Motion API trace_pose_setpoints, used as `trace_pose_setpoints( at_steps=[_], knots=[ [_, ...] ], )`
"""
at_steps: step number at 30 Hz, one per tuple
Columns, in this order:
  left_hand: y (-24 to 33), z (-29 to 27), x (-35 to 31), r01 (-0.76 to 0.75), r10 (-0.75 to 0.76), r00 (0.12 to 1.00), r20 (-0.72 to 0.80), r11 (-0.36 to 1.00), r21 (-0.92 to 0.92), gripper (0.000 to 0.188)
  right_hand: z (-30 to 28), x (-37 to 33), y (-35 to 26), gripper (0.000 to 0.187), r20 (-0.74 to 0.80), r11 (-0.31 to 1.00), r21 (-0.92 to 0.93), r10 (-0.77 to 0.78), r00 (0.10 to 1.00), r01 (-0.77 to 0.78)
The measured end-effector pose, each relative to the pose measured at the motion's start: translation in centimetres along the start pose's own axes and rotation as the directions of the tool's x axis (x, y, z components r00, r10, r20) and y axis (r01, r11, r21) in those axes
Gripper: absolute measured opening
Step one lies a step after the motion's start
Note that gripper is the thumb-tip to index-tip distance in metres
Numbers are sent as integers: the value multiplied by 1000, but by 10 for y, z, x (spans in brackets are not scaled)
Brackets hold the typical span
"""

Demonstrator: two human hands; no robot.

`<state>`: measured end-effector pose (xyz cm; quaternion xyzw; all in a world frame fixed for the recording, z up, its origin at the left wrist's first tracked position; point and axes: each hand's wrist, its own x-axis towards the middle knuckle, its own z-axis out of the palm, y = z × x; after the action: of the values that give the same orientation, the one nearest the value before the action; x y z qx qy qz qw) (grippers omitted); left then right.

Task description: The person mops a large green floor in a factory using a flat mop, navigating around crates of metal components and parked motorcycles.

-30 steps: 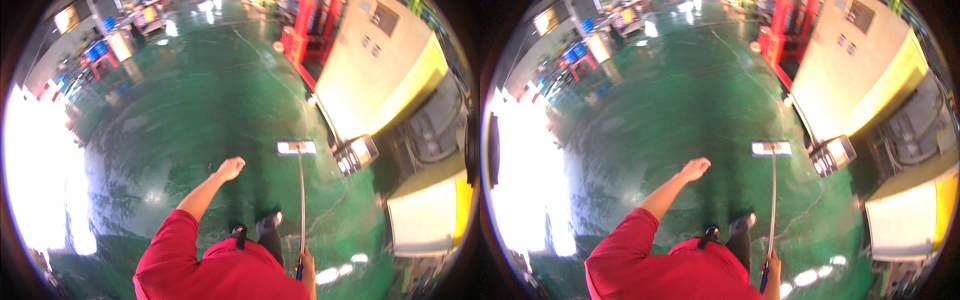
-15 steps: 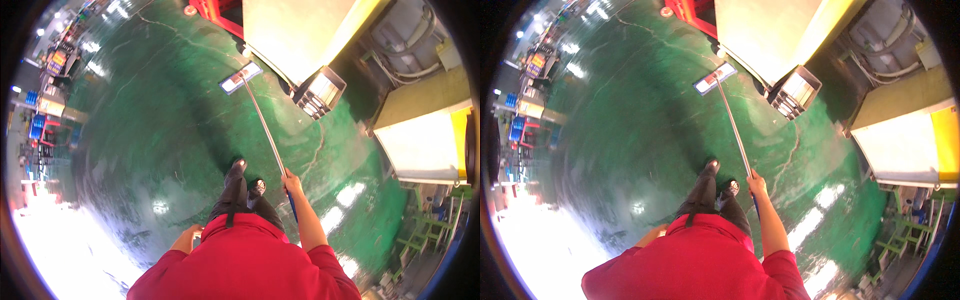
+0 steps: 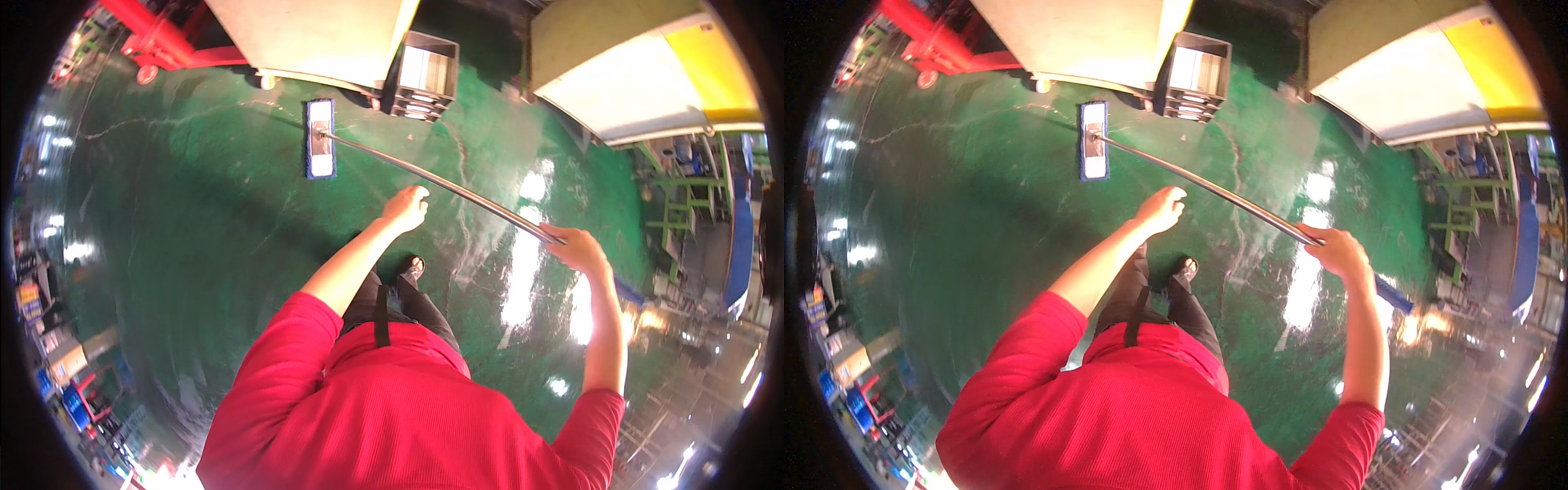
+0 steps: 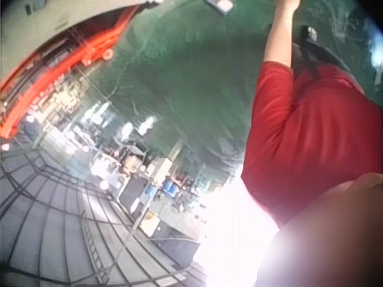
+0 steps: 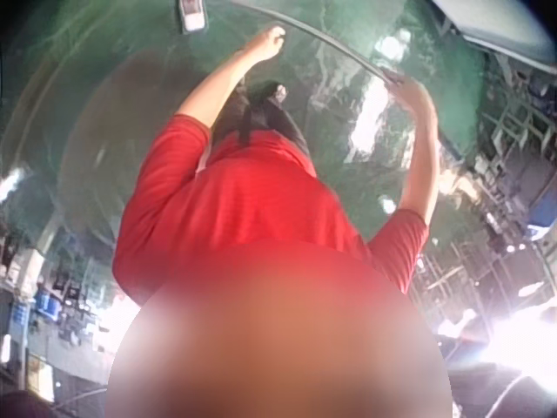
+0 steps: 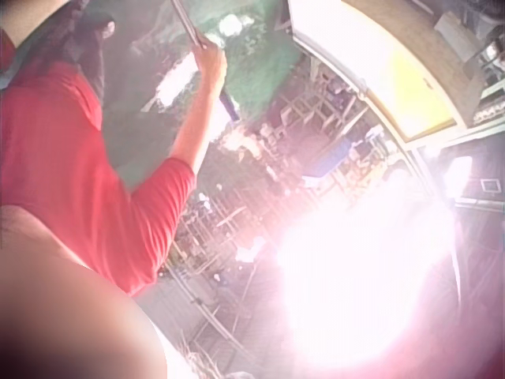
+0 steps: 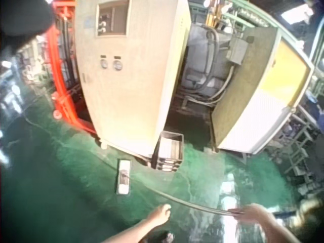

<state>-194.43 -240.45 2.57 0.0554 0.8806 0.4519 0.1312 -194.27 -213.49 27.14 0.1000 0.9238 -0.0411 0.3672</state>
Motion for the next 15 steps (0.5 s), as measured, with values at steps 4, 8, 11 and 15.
trace_pose_setpoints(
  at_steps=[4, 8, 11, 15],
  knots=[
    [59, 55, 18, -123, 89, 965, 245, 985, 125, 54, -48, -75, -9, 40, -159, 964, -229, 97, 983, -132],
    [97, 98, 4, -221, 183, 967, 175, 949, 225, 58, -69, -123, -6, 35, -291, 915, -389, -7, 957, -111],
    [130, 117, 10, -215, 165, 963, 213, 948, 236, 54, -71, -159, 5, 35, -333, 853, -495, -9, 943, -167],
    [174, 155, 20, -371, 349, 925, 149, 916, 154, 58, -53, -186, 23, 38, -402, 734, -630, -26, 915, -255]
  ],
)
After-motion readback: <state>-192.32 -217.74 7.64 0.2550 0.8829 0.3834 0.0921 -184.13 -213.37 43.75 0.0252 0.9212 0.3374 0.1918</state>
